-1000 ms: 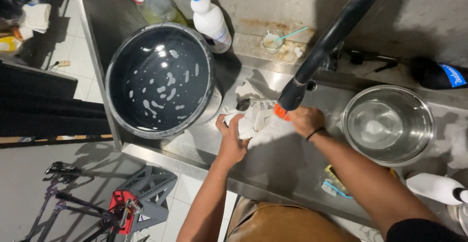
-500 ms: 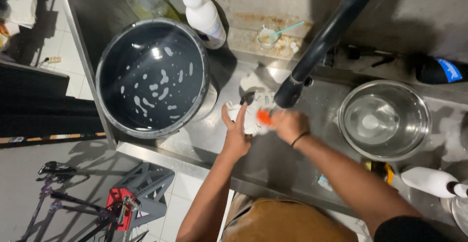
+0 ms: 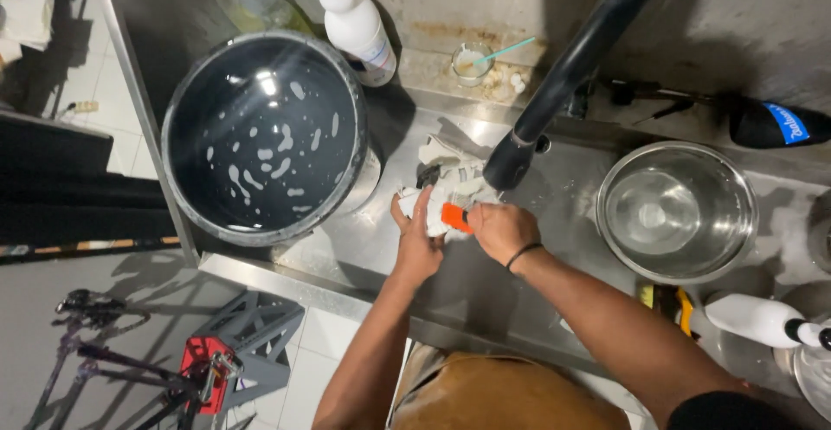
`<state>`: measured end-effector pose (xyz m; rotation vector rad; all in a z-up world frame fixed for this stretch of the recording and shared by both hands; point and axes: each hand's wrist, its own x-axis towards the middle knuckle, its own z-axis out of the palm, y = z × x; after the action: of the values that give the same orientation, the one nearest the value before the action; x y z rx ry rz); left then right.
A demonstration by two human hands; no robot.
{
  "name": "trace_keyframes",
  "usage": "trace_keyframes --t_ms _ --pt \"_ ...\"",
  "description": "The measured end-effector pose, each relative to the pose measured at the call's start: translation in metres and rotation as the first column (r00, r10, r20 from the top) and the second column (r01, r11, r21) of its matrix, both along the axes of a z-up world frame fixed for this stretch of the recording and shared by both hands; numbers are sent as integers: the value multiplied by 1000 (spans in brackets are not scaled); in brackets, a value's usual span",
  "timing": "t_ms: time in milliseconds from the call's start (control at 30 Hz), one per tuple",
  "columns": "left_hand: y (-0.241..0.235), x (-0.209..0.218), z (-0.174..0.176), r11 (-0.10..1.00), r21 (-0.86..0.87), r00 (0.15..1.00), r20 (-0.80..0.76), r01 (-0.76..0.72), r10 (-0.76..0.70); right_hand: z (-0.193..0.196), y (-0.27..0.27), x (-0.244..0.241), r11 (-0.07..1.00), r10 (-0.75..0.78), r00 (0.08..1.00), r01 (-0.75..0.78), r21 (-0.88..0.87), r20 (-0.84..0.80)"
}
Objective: The person scrubs a white sneaker with an orange brush under running water in a sink. They then use a small toothbrush to clean the shoe's details and apply a cleaning solution from a spray bottle before scrubbing again with a yellow brush.
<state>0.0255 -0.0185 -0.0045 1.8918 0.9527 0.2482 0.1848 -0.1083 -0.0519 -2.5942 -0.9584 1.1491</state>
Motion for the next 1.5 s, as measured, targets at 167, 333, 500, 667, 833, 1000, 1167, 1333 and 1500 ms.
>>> trace_keyframes --t_ms 167,333,500,667,833,1000,1167,1333,1500 --pt "-2 6 9 1000 10 1000 23 6 -6 6 1 24 998 16 997 -12 -57 70" --pt "-10 1 -2 999 36 1000 8 24 -24 17 -1 23 988 123 973 -139 73 193" --pt "-14 -2 9 998 19 997 -55 58 -57 28 -7 4 978 155 974 -175 117 164" --pt "-13 -3 -15 999 27 1000 -2 19 -19 35 1 13 996 82 988 -87 28 130" --pt "-18 -5 -17 1000 12 1000 25 10 -10 25 6 36 1000 19 980 -18 -5 196" --pt "-19 -4 -3 999 29 999 -15 32 -32 -2 4 27 942 314 908 -334 27 278" --pt "-17 -5 -12 999 47 1000 9 23 -24 25 7 15 986 -141 990 139 90 18" --pt "-11 -9 -35 997 68 998 61 26 -30 4 -10 39 858 362 705 -508 79 610" --pt "-13 -26 -67 996 69 998 12 63 -64 5 -21 2 983 92 995 -88 161 -22"
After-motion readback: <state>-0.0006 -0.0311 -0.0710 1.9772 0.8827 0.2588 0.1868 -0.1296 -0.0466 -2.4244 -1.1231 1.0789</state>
